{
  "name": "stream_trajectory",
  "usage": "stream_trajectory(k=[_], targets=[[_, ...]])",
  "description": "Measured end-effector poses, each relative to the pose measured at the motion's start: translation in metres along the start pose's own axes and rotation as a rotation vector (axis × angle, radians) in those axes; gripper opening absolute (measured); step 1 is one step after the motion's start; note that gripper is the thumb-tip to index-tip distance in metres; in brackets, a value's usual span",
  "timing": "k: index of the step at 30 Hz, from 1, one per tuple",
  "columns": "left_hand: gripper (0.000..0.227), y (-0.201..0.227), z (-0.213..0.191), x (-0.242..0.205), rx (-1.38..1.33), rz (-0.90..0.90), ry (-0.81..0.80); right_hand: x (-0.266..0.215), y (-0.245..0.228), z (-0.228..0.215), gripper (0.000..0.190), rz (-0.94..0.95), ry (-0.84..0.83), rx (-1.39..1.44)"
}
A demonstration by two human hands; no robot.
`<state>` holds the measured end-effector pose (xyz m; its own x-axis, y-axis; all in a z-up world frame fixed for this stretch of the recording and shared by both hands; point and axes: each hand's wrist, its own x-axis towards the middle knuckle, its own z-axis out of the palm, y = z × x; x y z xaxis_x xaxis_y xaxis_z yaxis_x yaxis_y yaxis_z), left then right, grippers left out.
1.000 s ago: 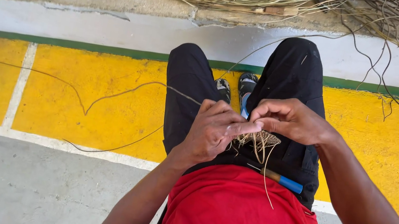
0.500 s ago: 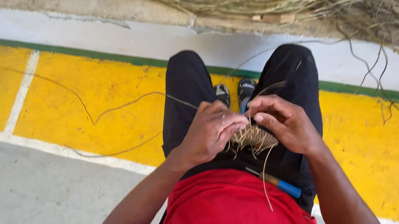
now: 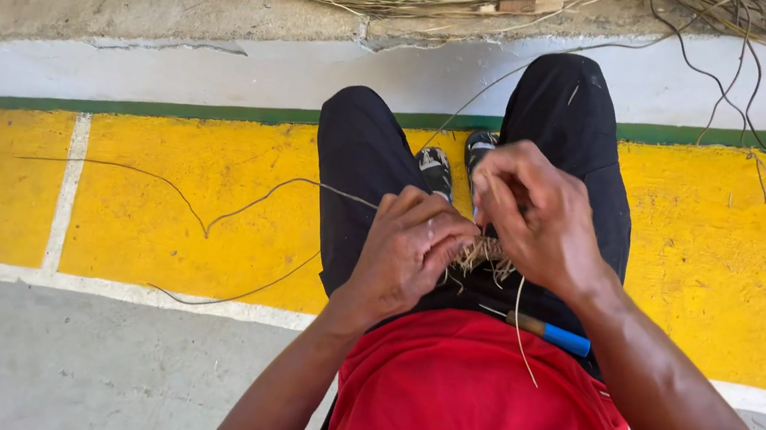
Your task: The recorder is weaving a circular mat base using natural fiber strands and a small weaving awl.
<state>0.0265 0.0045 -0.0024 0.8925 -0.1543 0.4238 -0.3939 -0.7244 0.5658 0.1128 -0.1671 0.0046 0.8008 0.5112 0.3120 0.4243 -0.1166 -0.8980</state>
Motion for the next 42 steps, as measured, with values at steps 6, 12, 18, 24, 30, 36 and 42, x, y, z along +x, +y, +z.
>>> stream_trajectory(k=[6,12,18,24,30,36,42], targets=[[0.018,-0.006,0.004,0.001,-0.007,-0.028,-0.016,-0.021,-0.027,-0.03,0.007,-0.133,0.081,-0.11],[0.019,-0.013,0.007,0.003,-0.015,-0.027,0.024,-0.076,0.0,-0.046,0.012,0.057,-0.133,0.499],[0.024,-0.012,0.006,0.004,-0.017,-0.009,0.017,-0.064,0.005,-0.017,0.029,-0.008,-0.052,-0.191],[0.026,-0.019,0.012,0.001,-0.015,-0.016,0.032,-0.058,0.018,-0.015,0.025,-0.315,0.099,-0.321],[0.027,-0.02,0.01,0.0,-0.045,-0.006,0.04,-0.056,0.025,-0.013,0.026,-0.362,0.129,-0.314],[0.027,-0.021,0.011,0.002,-0.026,0.005,0.037,-0.055,0.028,-0.014,0.026,-0.328,0.121,-0.314],[0.031,-0.021,0.009,0.0,-0.04,-0.015,0.018,-0.052,0.029,-0.01,0.027,-0.401,0.127,-0.326]])
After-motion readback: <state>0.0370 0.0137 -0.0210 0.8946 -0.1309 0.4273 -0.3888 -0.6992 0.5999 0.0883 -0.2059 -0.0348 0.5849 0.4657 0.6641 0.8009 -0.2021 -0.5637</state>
